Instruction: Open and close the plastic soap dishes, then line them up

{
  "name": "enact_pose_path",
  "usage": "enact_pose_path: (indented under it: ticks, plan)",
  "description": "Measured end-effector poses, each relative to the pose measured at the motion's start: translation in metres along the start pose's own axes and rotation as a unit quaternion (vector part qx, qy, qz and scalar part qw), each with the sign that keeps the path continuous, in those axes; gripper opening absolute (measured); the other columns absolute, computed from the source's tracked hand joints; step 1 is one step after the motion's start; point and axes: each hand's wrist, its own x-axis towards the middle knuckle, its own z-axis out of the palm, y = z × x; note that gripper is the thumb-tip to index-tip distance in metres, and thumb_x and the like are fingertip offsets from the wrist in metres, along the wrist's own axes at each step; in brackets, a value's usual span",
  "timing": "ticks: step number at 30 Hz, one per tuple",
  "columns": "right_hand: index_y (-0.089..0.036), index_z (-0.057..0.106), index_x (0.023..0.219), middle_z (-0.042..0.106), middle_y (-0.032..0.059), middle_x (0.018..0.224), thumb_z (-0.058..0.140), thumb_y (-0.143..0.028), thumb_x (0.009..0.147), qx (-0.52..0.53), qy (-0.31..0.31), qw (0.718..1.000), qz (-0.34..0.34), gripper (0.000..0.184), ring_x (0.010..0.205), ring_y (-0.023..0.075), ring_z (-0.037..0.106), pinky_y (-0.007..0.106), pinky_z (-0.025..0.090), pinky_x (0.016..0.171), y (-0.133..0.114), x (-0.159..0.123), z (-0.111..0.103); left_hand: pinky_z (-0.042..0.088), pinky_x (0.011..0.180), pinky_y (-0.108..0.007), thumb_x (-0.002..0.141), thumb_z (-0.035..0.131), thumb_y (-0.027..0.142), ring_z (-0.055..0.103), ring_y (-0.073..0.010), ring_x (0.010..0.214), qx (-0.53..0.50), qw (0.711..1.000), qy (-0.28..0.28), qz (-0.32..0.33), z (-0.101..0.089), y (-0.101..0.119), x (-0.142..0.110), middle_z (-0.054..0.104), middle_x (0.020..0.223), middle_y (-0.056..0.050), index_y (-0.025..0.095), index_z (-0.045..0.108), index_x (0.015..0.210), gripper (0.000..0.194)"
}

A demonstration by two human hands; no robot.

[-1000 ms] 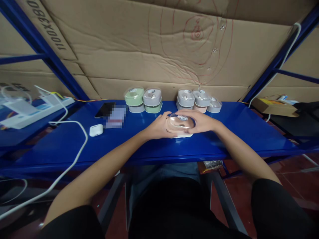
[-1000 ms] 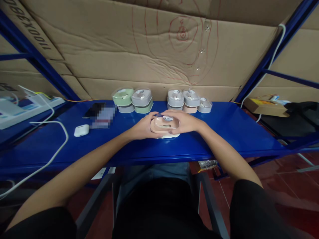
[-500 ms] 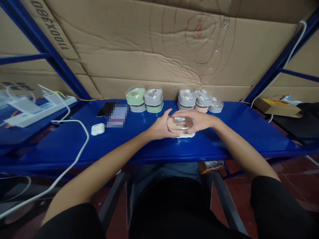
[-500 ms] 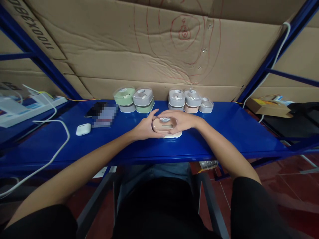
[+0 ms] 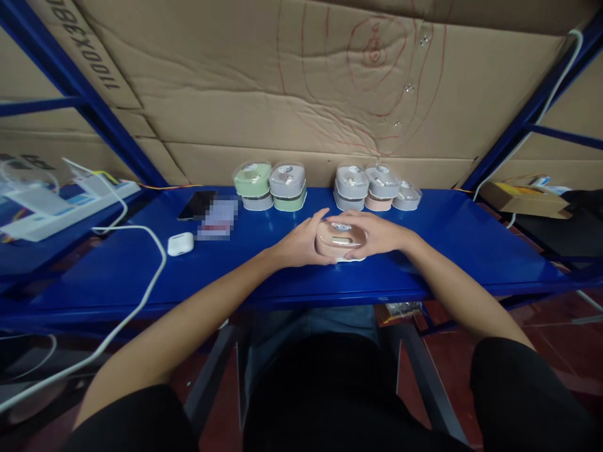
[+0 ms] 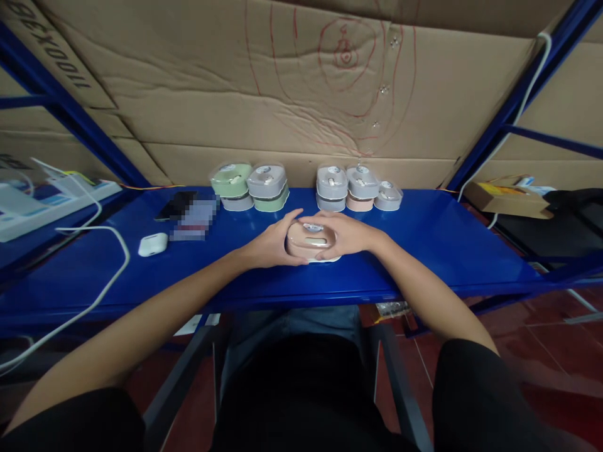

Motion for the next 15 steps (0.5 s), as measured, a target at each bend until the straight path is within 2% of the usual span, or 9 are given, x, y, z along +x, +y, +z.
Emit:
enact_pose_path:
  ticks: [5,10,12,15]
  plan:
    - [-0.03,0.053,0.175,0.065,0.013,0.157,0.092,-0.048,0.085,-0.019,-0.015,1.0,-0.003,0.099,0.136,0.0358,0.069,0.055,0.057,0.119,0.002,0.0,0.008,0.042,0.132,-0.065,0.077,0.092,0.068,0.046,-0.0521,0.165,0.054,0.998,-0.038,0.014,-0.004,-0.002,-0.002,0.049,0.177,-0.028,0.019,0.03,0.18,0.13]
    - [-0.035,0.048,0.178,0.064,0.013,0.158,0.091,-0.051,0.088,-0.05,-0.006,0.999,0.006,0.101,0.135,0.0361,0.069,0.054,0.061,0.115,-0.003,-0.005,0.01,0.042,0.131,-0.061,0.073,0.092,0.072,0.046,-0.051,0.165,0.064,0.996,-0.055,0.003,-0.013,-0.005,-0.002,0.051,0.175,-0.028,0.019,0.026,0.182,0.138]
    - [-0.035,0.047,0.179,0.064,0.0143,0.157,0.09,-0.055,0.088,-0.067,0.0,0.997,0.032,0.102,0.136,0.0389,0.069,0.056,0.062,0.114,-0.005,-0.022,0.007,0.042,0.132,-0.057,0.075,0.09,0.073,0.049,-0.0474,0.163,0.067,0.996,-0.058,0.001,-0.016,-0.006,-0.001,0.055,0.171,-0.027,0.015,0.024,0.182,0.138]
    - [-0.035,0.05,0.177,0.067,0.0157,0.152,0.088,-0.062,0.089,-0.102,0.032,0.989,0.101,0.1,0.133,0.0429,0.071,0.064,0.062,0.113,-0.004,-0.073,-0.005,0.044,0.13,-0.053,0.081,0.085,0.071,0.057,-0.0419,0.156,0.076,0.995,-0.061,0.006,-0.017,-0.006,-0.001,0.062,0.162,-0.022,0.018,0.025,0.182,0.129]
